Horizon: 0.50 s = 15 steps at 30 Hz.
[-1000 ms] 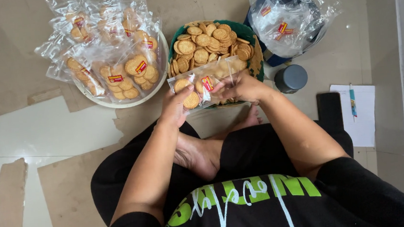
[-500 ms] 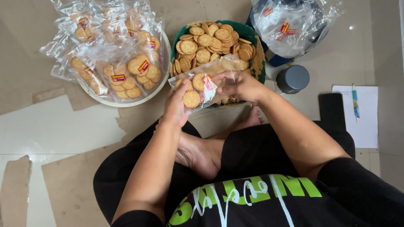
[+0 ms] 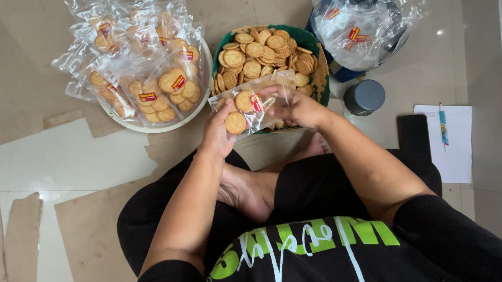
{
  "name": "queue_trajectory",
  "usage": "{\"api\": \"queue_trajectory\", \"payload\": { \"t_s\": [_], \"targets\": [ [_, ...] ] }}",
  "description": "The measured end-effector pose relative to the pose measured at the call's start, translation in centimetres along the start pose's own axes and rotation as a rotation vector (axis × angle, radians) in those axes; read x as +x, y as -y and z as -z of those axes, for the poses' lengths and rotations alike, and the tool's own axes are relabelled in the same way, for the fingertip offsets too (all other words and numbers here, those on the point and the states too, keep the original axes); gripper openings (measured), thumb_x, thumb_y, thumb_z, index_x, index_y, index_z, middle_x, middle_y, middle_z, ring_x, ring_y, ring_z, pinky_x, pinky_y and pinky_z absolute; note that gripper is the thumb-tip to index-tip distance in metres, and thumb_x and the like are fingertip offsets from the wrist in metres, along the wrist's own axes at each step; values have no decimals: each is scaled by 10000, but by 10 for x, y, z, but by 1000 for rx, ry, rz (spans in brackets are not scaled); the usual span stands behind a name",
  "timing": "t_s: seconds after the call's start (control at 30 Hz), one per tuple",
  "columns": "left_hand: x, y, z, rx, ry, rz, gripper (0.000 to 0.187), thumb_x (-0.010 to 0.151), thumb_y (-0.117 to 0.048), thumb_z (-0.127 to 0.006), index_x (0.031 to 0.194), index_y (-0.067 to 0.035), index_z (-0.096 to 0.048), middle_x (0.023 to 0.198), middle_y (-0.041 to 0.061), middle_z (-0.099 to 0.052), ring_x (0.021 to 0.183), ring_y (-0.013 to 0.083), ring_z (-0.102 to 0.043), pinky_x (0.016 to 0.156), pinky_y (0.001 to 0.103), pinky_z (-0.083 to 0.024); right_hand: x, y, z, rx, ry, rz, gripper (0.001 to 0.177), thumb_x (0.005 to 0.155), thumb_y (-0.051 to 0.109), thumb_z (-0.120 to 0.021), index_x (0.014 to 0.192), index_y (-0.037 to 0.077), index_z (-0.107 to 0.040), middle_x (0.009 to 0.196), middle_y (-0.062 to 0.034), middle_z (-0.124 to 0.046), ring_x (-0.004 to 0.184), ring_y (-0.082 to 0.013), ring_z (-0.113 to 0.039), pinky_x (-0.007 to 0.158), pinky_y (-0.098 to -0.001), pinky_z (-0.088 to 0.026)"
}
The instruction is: The person picks up individual cookies from a bowl by hand and places them into a clear plastic bag, continuing until the bag is filled with several cookies.
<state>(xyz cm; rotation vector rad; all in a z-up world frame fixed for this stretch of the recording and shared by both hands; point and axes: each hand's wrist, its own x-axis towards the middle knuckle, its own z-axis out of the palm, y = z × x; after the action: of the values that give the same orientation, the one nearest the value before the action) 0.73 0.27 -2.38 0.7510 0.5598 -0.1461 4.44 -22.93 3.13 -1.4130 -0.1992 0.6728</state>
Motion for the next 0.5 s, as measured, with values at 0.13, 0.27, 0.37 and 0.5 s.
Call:
{"api": "queue_trajectory", "payload": {
  "t_s": [0.13, 0.27, 0.37, 0.5],
  "targets": [
    [6, 2, 6, -34, -21, 84, 344, 917, -401, -733, 1049, -84, -707, 943, 113, -741, 739, 294, -752, 559, 488, -654, 3, -10, 6, 28, 2, -16, 465, 903, -35, -702, 1345, 102, -651, 615, -67, -555, 356, -85, -434, 339, -203, -334],
    [9, 7, 12, -35, -25, 86, 347, 934, -394, -707, 1121, -102, -704, 1073, 114, -746, 861, 329, -760, 658, 515, -658, -1, -1, 4, -21, 44, -39, 484, 918, -21, -685, 1383, 105, -639, 605, -34, -544, 366, -54, -438, 355, -194, -339],
    [0, 3, 3, 8, 14, 42, 339, 901, -355, -756, 1108, -93, -699, 1013, 112, -743, 805, 322, -757, 608, 487, -653, -2, 5, 2, -32, 44, -37, 517, 910, -39, -680, 1404, 99, -622, 594, -24, -531, 375, -54, -446, 359, -196, -354],
    [-7, 5, -1, 61, 106, -27, 359, 764, -104, -875, 1065, -30, -694, 880, 179, -724, 670, 387, -749, 489, 469, -614, 4, 2, 9, -53, 49, -12, 472, 892, -66, -648, 1342, 78, -647, 626, -38, -543, 416, -76, -476, 385, -206, -360]
  ]
}}
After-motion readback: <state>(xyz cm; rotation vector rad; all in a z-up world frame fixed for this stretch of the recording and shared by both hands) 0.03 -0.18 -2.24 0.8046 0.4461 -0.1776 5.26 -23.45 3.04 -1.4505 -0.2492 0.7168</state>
